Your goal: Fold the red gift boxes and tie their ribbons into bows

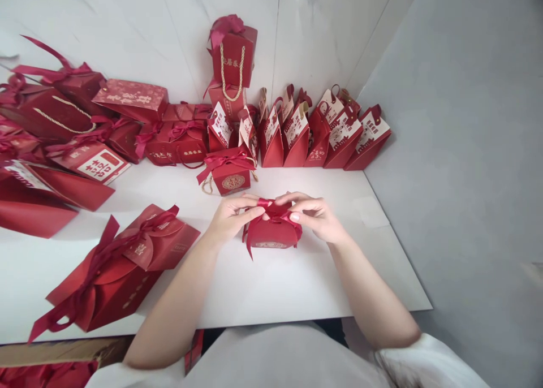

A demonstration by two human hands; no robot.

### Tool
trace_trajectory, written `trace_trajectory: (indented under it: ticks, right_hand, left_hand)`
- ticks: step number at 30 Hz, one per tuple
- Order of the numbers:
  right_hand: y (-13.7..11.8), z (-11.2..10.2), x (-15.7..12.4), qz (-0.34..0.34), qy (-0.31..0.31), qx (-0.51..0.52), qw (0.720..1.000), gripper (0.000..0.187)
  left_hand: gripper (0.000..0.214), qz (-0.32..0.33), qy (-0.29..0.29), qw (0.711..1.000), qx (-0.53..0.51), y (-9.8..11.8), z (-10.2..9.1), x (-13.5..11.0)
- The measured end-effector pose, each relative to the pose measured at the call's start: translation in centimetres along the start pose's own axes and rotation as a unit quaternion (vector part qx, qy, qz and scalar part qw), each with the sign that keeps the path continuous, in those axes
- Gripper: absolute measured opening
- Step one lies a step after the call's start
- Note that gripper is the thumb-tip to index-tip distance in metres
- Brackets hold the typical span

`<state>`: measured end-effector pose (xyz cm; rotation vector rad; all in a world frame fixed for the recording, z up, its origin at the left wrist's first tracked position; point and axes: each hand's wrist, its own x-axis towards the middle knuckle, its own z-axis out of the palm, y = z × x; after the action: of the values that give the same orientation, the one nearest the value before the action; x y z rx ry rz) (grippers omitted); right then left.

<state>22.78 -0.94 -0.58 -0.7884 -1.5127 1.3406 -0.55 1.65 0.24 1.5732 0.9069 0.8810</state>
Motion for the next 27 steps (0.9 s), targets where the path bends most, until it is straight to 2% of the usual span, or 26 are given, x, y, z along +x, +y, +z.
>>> trace_trajectory:
  ticks: [6,12,14,16,19,21,23,27]
  right_hand:
    - [1.1,0.7,0.4,-0.005,0.011,0.052,0.999,0.016]
    - [1.1,1.2,0.4,-0.003,0.047,-0.024,0.999,0.018]
    - [1.0,1.2,0.3,0.002,0.049,-0.020,0.999,0.018]
    - [0.9,0.9,0.3,0.013,0.040,0.002,0.999,0.019]
    - [0.7,0.1,0.2,0.021,0.013,0.012,1.000,0.023]
    - [0.4,-0.3,0.2,0.011,-0.001,0.001,1.000,0.033]
    - [0.2,-0.4,0.3,0.005,-0.003,-0.008,1.000,0.041]
    - [-0.1,-0.2,0.2,0.030,0.003,-0.026,0.999,0.035]
  left_hand:
    - [0.016,0.011,-0.019,1.000,0.008,-0.3,-0.4,-0.2]
    - [0.016,0.041,0.007,0.992,0.119,0.2,0.6,-0.3]
    - [0.017,0.045,0.014,0.992,0.120,0.7,0.3,-0.4]
    - [0.017,0.040,-0.019,0.994,0.096,1.5,-0.7,-0.8]
    - [0.023,-0.003,-0.112,0.988,0.102,2.7,-2.7,-1.6]
    - [0.037,-0.046,-0.114,0.983,0.137,3.1,-3.5,-1.9]
    - [0.047,-0.087,-0.093,0.978,0.168,3.0,-3.5,-2.1]
    - [0.037,-0.141,-0.108,0.966,0.186,2.7,-2.3,-2.0]
